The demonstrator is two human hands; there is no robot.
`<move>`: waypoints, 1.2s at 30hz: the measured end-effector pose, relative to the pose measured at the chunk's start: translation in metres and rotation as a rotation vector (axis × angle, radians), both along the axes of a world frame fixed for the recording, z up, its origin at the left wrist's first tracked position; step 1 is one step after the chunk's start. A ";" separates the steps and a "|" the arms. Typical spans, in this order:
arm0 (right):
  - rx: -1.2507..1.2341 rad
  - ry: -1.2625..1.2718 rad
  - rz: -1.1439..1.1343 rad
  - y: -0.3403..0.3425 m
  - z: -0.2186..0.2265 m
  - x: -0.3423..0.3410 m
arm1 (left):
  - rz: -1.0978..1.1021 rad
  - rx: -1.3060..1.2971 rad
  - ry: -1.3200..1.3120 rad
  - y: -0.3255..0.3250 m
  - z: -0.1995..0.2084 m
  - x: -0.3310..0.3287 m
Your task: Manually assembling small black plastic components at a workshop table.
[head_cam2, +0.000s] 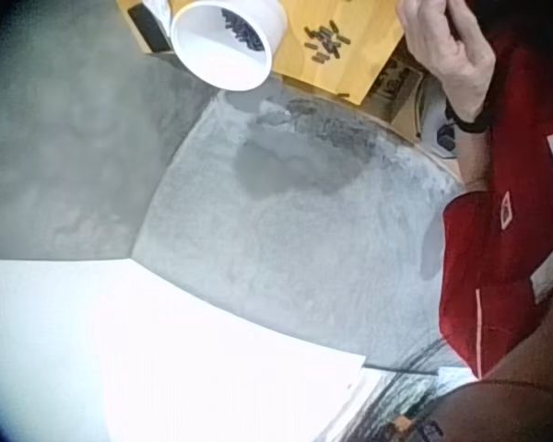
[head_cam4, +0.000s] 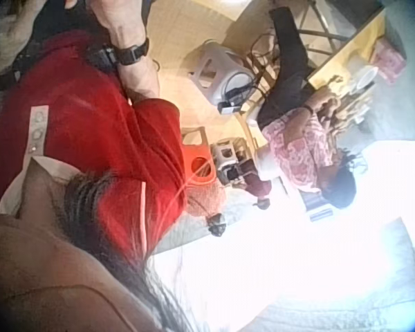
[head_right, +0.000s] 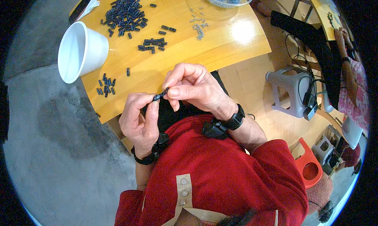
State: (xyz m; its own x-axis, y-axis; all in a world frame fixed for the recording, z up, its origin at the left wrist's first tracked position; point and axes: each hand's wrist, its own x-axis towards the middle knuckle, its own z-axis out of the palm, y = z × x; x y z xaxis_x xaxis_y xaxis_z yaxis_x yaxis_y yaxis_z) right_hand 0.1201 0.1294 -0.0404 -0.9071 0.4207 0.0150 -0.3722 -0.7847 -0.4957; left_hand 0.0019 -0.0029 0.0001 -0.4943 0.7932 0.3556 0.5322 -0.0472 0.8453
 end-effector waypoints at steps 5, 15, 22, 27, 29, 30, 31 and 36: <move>0.099 -0.025 -0.003 0.002 0.001 0.001 | -0.020 -0.013 0.000 -0.001 0.000 -0.001; 0.347 -0.123 0.051 0.014 0.005 0.006 | -0.049 -0.041 0.117 0.002 0.007 -0.008; 0.413 -0.127 0.098 0.021 0.008 0.002 | -0.100 -0.133 0.134 0.003 0.013 -0.013; 0.235 -0.113 0.125 0.018 0.010 0.001 | -0.144 -0.131 -0.124 -0.001 0.007 -0.007; 0.219 -0.105 0.109 0.016 0.012 0.001 | -0.165 -0.091 -0.228 -0.003 0.002 -0.006; 0.205 -0.096 0.094 0.015 0.013 0.002 | -0.166 -0.091 -0.228 -0.003 0.001 -0.006; 0.204 -0.096 0.093 0.015 0.013 0.003 | -0.165 -0.077 -0.266 -0.004 0.000 -0.005; 0.245 -0.066 0.005 0.013 0.012 0.007 | -0.166 -0.060 -0.305 -0.005 -0.001 -0.005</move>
State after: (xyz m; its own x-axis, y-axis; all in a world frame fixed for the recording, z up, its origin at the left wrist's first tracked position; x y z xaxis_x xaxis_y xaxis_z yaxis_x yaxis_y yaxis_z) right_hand 0.1267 0.1428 -0.0287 -0.9117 0.4070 0.0561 -0.3286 -0.6403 -0.6943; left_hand -0.0033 -0.0075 -0.0004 -0.4331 0.8866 0.1622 0.2441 -0.0578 0.9680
